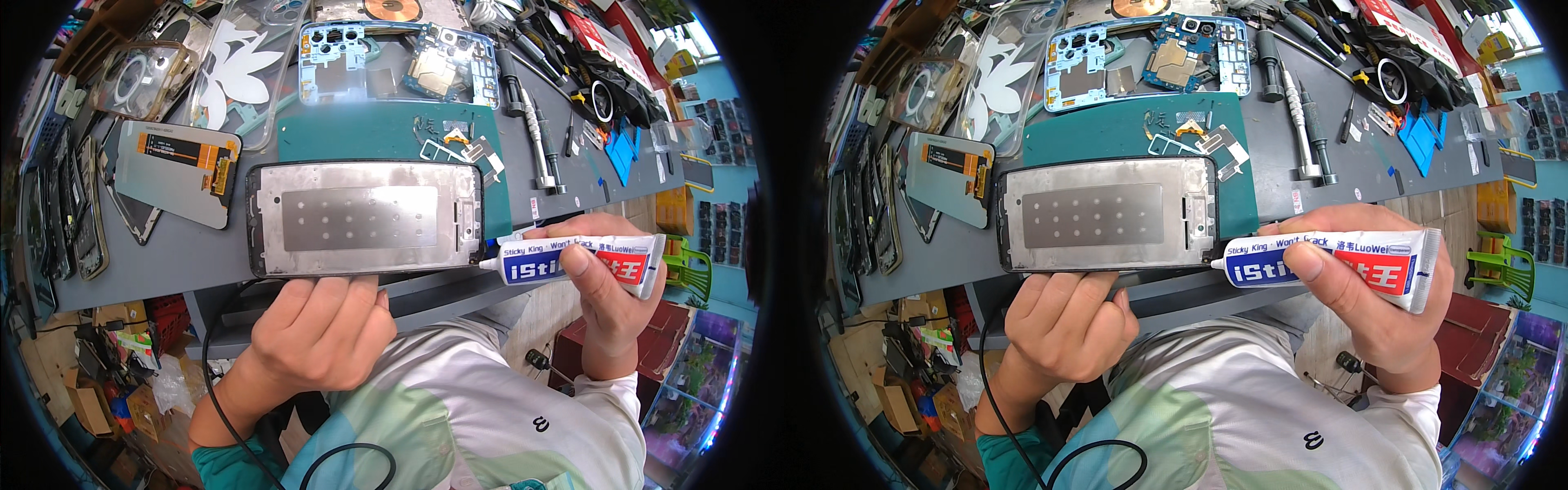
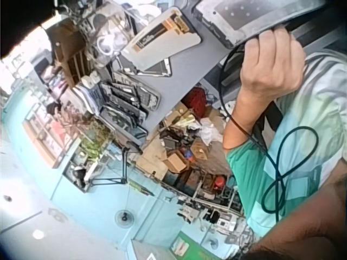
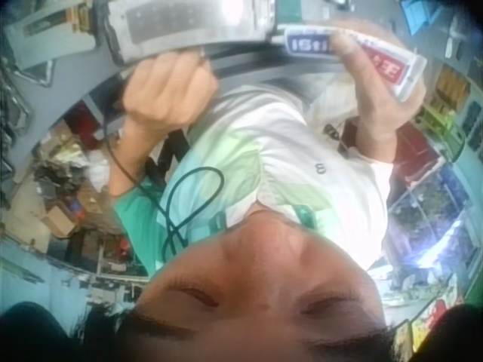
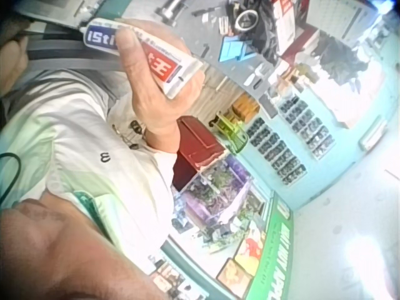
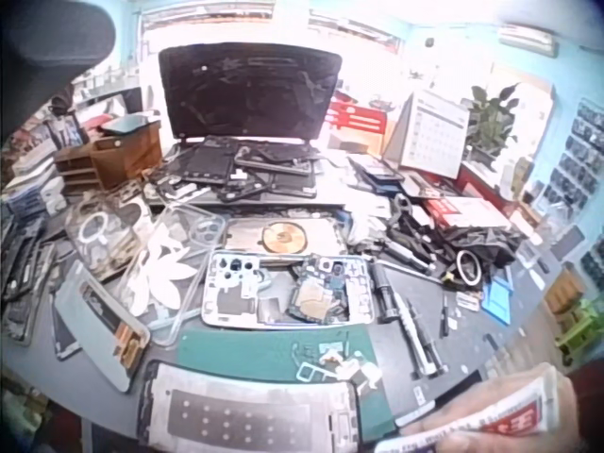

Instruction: The person cleans the back of a smartphone chassis, applies adhesive from a tube along the edges, and then attaches a new screen assembly. They press the screen into place and connect internal ribbon cables to the motherboard.

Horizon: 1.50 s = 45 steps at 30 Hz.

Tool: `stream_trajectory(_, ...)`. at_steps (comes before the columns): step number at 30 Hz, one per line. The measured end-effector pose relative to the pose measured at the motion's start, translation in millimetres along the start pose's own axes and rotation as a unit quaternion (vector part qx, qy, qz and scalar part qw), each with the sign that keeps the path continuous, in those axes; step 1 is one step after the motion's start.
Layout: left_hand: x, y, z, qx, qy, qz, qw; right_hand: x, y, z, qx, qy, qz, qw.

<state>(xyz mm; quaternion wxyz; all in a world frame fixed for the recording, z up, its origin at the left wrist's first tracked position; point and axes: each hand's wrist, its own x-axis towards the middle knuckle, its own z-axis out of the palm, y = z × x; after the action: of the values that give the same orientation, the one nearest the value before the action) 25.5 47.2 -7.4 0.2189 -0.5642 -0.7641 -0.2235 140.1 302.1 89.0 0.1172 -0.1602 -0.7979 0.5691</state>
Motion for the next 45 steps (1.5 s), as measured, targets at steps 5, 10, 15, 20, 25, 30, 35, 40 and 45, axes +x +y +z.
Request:
stream_trajectory(5,1,0,1,-0.003,0.012,-0.001,1.0,-1,-1,0,0.003,0.016,0.009,1.0)
stream_trajectory(10,1,0,1,-0.004,0.012,0.001,1.0,0,-2,-3,-0.009,0.011,-0.002,1.0)
stream_trajectory(15,3,-2,-3,0.0,-0.003,0.003,1.0,-2,4,-8,0.015,0.058,-0.016,0.998)
stream_trajectory(20,3,-2,-8,-0.038,-0.007,0.003,0.999,-3,31,-28,0.109,0.098,-0.094,0.985)
stream_trajectory(25,-1,-5,-14,-0.113,0.038,0.051,0.992,-10,49,-27,0.58,-0.026,0.0,0.815)
stream_trajectory(30,-14,-12,-23,-0.235,0.089,0.052,0.966,-33,61,5,0.715,0.0,-0.04,0.698)
stream_trajectory(35,-14,8,-36,-0.259,0.416,-0.011,0.871,-38,70,9,0.777,-0.082,-0.03,0.623)
stream_trajectory(40,43,8,-62,0.013,0.707,0.009,0.707,-28,62,7,0.78,-0.084,-0.058,0.618)
stream_trajectory(45,-7,38,-36,-0.384,0.307,-0.021,0.871,-33,70,11,0.731,-0.117,-0.047,0.671)
